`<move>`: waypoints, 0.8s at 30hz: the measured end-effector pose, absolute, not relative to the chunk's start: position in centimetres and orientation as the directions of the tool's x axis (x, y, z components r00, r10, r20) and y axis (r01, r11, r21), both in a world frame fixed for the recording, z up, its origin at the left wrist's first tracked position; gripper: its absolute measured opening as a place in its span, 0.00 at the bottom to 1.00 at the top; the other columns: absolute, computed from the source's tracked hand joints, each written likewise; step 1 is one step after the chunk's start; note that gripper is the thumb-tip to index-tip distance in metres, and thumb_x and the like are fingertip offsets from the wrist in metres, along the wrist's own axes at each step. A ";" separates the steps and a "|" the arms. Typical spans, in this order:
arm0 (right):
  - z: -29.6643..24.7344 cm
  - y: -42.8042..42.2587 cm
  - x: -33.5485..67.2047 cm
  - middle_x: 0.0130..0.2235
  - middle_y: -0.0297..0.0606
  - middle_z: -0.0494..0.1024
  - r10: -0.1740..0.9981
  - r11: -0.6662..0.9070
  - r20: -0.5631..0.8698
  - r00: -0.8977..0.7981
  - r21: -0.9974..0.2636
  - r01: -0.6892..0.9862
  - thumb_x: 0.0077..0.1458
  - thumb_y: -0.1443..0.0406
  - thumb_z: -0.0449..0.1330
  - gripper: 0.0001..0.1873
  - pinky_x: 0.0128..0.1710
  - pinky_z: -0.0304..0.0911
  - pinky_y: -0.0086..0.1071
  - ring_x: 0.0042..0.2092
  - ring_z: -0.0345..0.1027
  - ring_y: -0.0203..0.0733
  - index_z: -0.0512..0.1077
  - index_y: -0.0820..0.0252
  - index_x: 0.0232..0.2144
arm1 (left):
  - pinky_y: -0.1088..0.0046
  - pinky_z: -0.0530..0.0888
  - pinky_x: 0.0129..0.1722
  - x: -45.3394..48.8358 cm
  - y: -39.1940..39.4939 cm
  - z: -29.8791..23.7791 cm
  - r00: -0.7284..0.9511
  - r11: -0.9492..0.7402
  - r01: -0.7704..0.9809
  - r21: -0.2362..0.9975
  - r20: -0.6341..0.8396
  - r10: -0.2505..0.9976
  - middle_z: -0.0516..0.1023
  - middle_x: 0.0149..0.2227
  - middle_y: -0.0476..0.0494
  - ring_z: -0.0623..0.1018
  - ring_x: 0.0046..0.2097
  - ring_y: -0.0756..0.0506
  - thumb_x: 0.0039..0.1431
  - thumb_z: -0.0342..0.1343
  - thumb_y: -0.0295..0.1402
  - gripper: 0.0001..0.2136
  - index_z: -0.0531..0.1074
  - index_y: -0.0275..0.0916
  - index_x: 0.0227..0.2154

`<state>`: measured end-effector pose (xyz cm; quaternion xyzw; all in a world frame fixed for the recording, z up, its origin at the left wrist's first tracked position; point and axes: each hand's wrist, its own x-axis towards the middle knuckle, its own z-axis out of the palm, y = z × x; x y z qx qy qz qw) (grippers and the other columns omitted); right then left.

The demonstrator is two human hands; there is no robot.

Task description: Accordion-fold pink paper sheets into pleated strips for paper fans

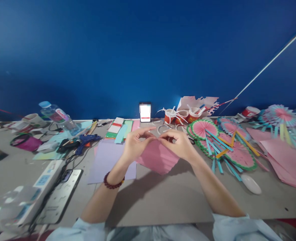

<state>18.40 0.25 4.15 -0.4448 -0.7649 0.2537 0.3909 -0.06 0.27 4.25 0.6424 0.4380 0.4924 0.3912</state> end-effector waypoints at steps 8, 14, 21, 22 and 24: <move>4.8 -0.2 18.6 0.32 0.35 0.79 0.889 0.453 0.330 -0.318 -0.734 0.506 0.53 0.63 0.59 0.07 0.29 0.60 0.29 0.32 0.68 0.37 0.77 0.57 0.29 | 0.71 0.74 0.40 -1.2 0.9 4.3 0.169 -0.249 0.143 0.958 0.224 0.960 0.82 0.32 0.44 0.79 0.36 0.45 0.52 0.60 0.39 0.21 0.73 0.37 0.49; 4.5 0.2 19.1 0.36 0.37 0.80 0.904 0.402 0.261 -0.340 -0.790 0.463 0.54 0.62 0.57 0.09 0.33 0.63 0.31 0.35 0.71 0.39 0.77 0.56 0.34 | 0.68 0.74 0.44 -0.9 0.7 4.4 0.139 -0.393 0.290 0.873 0.368 0.919 0.80 0.41 0.41 0.78 0.42 0.44 0.56 0.57 0.37 0.20 0.70 0.39 0.52; 3.2 1.8 19.0 0.33 0.36 0.76 0.953 0.288 0.246 -0.174 -0.916 0.279 0.49 0.63 0.60 0.14 0.39 0.65 0.33 0.36 0.69 0.37 0.73 0.59 0.40 | 0.64 0.72 0.46 0.0 -0.3 4.6 0.154 -0.627 0.570 0.530 0.681 0.716 0.76 0.40 0.41 0.74 0.44 0.43 0.58 0.55 0.35 0.10 0.75 0.40 0.40; 3.1 1.9 19.0 0.34 0.36 0.76 0.959 0.272 0.238 -0.157 -0.927 0.258 0.48 0.63 0.60 0.13 0.38 0.66 0.32 0.35 0.69 0.37 0.73 0.59 0.39 | 0.66 0.72 0.44 0.2 -0.6 4.5 0.217 -0.642 0.555 0.529 0.652 0.726 0.76 0.39 0.41 0.74 0.42 0.44 0.58 0.55 0.35 0.09 0.75 0.39 0.39; 2.8 2.1 18.8 0.35 0.37 0.77 0.972 0.218 0.191 -0.136 -0.949 0.227 0.48 0.62 0.59 0.13 0.34 0.66 0.31 0.33 0.68 0.36 0.74 0.59 0.37 | 0.66 0.73 0.43 0.8 -1.1 4.4 0.326 -0.660 0.529 0.534 0.590 0.738 0.77 0.39 0.41 0.75 0.42 0.44 0.59 0.54 0.36 0.11 0.74 0.39 0.41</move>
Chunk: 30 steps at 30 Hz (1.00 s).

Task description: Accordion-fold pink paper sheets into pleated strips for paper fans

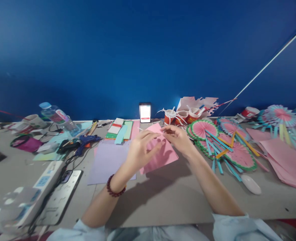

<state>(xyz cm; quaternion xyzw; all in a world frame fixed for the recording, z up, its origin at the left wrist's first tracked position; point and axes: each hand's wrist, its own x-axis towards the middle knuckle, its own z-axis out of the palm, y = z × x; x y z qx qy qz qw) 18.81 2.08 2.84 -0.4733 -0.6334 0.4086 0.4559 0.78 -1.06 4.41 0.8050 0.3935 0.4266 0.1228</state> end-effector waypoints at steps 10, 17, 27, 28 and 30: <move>3.1 2.2 18.8 0.32 0.37 0.78 0.995 0.035 0.041 -0.093 -0.998 -0.061 0.41 0.60 0.63 0.16 0.36 0.72 0.36 0.35 0.71 0.39 0.76 0.61 0.34 | 0.59 0.70 0.51 2.3 -2.2 3.5 0.398 -0.609 0.620 0.495 0.470 0.788 0.69 0.55 0.34 0.71 0.54 0.35 0.49 0.61 0.47 0.39 0.53 0.39 0.61; 2.2 2.8 19.4 0.35 0.38 0.78 0.972 0.218 0.183 -0.146 -0.935 0.281 0.49 0.61 0.61 0.11 0.37 0.70 0.36 0.34 0.72 0.39 0.76 0.60 0.34 | 0.69 0.73 0.40 1.2 -0.5 2.1 0.356 -0.443 0.703 0.556 0.264 0.896 0.78 0.44 0.43 0.78 0.42 0.43 0.59 0.50 0.29 0.21 0.63 0.44 0.56; 1.0 4.6 22.5 0.40 0.41 0.80 0.971 0.213 -0.025 -0.237 -0.356 0.910 0.54 0.70 0.52 0.15 0.36 0.63 0.35 0.39 0.73 0.47 0.77 0.55 0.38 | 0.70 0.68 0.32 4.2 -0.3 -2.3 0.536 -0.487 0.813 0.319 -0.082 0.840 0.77 0.34 0.39 0.77 0.35 0.40 0.55 0.54 0.46 0.16 0.72 0.37 0.33; 0.7 4.8 22.7 0.40 0.41 0.80 0.969 0.209 -0.053 -0.240 -0.338 0.918 0.54 0.70 0.52 0.15 0.37 0.62 0.35 0.40 0.72 0.47 0.76 0.55 0.39 | 0.69 0.69 0.32 4.6 -0.4 -3.0 0.542 -0.500 0.822 0.271 -0.108 0.833 0.77 0.35 0.37 0.78 0.36 0.39 0.54 0.56 0.44 0.15 0.72 0.36 0.35; 0.3 5.1 22.9 0.40 0.41 0.80 0.960 0.219 -0.098 -0.263 -0.319 0.922 0.54 0.69 0.53 0.14 0.38 0.62 0.34 0.40 0.72 0.46 0.76 0.56 0.39 | 0.67 0.69 0.33 5.2 -0.4 -4.2 0.553 -0.519 0.825 0.223 -0.134 0.823 0.77 0.37 0.34 0.78 0.38 0.37 0.54 0.56 0.39 0.14 0.71 0.34 0.38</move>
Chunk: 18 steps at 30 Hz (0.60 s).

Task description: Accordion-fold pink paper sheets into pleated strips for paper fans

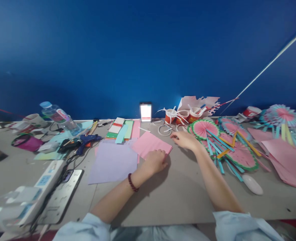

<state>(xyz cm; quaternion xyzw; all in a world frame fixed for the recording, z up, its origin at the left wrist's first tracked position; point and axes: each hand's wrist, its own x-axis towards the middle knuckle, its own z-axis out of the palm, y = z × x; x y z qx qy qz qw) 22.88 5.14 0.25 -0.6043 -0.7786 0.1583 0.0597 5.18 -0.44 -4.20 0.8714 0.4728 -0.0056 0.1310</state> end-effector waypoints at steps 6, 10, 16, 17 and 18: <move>-0.2 5.3 22.6 0.38 0.41 0.80 0.924 0.275 -0.164 -0.345 -0.341 0.899 0.54 0.67 0.55 0.12 0.37 0.63 0.32 0.39 0.73 0.44 0.76 0.56 0.39 | 0.68 0.68 0.31 5.0 0.1 -4.4 0.540 -0.510 0.836 0.203 -0.135 0.831 0.78 0.35 0.36 0.78 0.36 0.39 0.56 0.49 0.28 0.08 0.72 0.34 0.35; 0.5 5.0 22.6 0.41 0.40 0.79 0.876 0.342 -0.160 -0.455 -0.461 0.819 0.52 0.65 0.59 0.11 0.41 0.63 0.32 0.42 0.72 0.46 0.76 0.57 0.39 | 0.70 0.67 0.29 3.9 0.6 -2.6 0.466 -0.435 0.871 0.228 -0.101 0.879 0.78 0.32 0.38 0.78 0.33 0.41 0.57 0.47 0.28 0.09 0.72 0.37 0.33; 2.7 4.3 22.8 0.41 0.36 0.80 0.842 0.424 -0.003 -0.539 -0.613 0.667 0.56 0.62 0.55 0.11 0.44 0.62 0.33 0.43 0.71 0.43 0.77 0.56 0.35 | 0.75 0.65 0.29 0.4 1.0 1.3 0.422 -0.415 0.795 0.443 0.087 0.902 0.78 0.31 0.47 0.75 0.31 0.47 0.57 0.47 0.29 0.09 0.73 0.41 0.32; 3.1 4.1 22.8 0.40 0.36 0.80 0.854 0.423 0.036 -0.519 -0.628 0.652 0.56 0.62 0.55 0.11 0.44 0.62 0.33 0.42 0.72 0.43 0.77 0.56 0.35 | 0.75 0.66 0.29 -0.1 1.0 2.0 0.407 -0.408 0.767 0.494 0.116 0.906 0.78 0.30 0.47 0.75 0.31 0.48 0.58 0.47 0.30 0.09 0.74 0.41 0.31; 3.4 3.9 22.8 0.40 0.36 0.80 0.863 0.423 0.073 -0.500 -0.645 0.636 0.56 0.61 0.55 0.11 0.43 0.63 0.33 0.42 0.71 0.42 0.77 0.56 0.35 | 0.76 0.66 0.29 -0.7 0.9 2.7 0.409 -0.410 0.726 0.551 0.134 0.903 0.78 0.31 0.48 0.75 0.31 0.48 0.59 0.47 0.32 0.10 0.74 0.41 0.31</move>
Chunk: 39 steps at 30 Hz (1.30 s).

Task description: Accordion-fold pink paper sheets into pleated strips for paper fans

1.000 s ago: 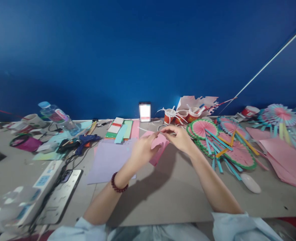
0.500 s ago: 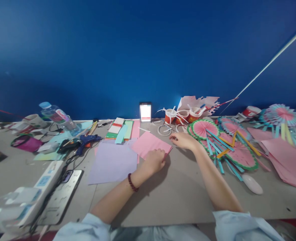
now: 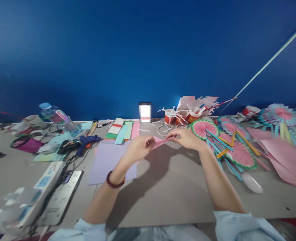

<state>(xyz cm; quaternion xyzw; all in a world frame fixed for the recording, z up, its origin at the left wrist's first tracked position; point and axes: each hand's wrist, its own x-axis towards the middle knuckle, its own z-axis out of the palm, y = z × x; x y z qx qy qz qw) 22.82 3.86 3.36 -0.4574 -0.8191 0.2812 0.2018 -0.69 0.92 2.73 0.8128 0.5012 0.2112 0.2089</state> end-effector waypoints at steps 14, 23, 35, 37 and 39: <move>3.1 3.2 22.5 0.37 0.37 0.79 0.930 0.303 0.163 -0.328 -0.845 0.440 0.54 0.59 0.58 0.13 0.29 0.62 0.28 0.32 0.68 0.36 0.75 0.59 0.38 | 0.76 0.70 0.31 -3.6 3.1 2.9 0.394 -0.166 0.294 0.941 0.038 0.918 0.78 0.29 0.45 0.75 0.31 0.49 0.49 0.61 0.40 0.14 0.76 0.35 0.35; -3.7 7.8 21.6 0.34 0.37 0.80 0.939 0.280 0.013 -0.342 -0.607 0.744 0.51 0.71 0.57 0.10 0.37 0.62 0.29 0.36 0.71 0.38 0.77 0.60 0.34 | 0.74 0.65 0.28 -2.2 6.9 -5.0 0.345 -0.266 0.654 0.708 0.034 0.938 0.77 0.25 0.45 0.73 0.28 0.48 0.50 0.59 0.40 0.11 0.77 0.36 0.28; -6.2 7.8 20.5 0.35 0.38 0.78 0.935 0.316 -0.022 -0.353 -0.400 0.861 0.51 0.74 0.54 0.12 0.39 0.60 0.27 0.38 0.69 0.38 0.76 0.61 0.33 | 0.70 0.66 0.37 -0.9 6.7 -8.6 0.300 -0.363 0.890 0.275 0.247 0.921 0.75 0.33 0.44 0.72 0.39 0.44 0.62 0.50 0.36 0.11 0.73 0.38 0.31; -6.1 7.2 20.0 0.39 0.42 0.76 0.939 0.324 0.008 -0.344 -0.356 0.877 0.52 0.74 0.52 0.13 0.43 0.58 0.30 0.44 0.67 0.42 0.75 0.62 0.34 | 0.69 0.65 0.41 -0.7 6.1 -8.1 0.323 -0.390 0.898 0.203 0.297 0.898 0.73 0.35 0.43 0.70 0.42 0.44 0.63 0.48 0.34 0.09 0.72 0.37 0.33; -6.0 6.2 19.3 0.43 0.45 0.74 0.936 0.346 0.045 -0.349 -0.306 0.887 0.54 0.75 0.50 0.15 0.47 0.56 0.33 0.49 0.64 0.45 0.74 0.63 0.38 | 0.68 0.66 0.42 -0.5 5.1 -7.7 0.366 -0.420 0.897 0.138 0.302 0.880 0.71 0.37 0.42 0.69 0.42 0.43 0.63 0.46 0.30 0.08 0.71 0.37 0.34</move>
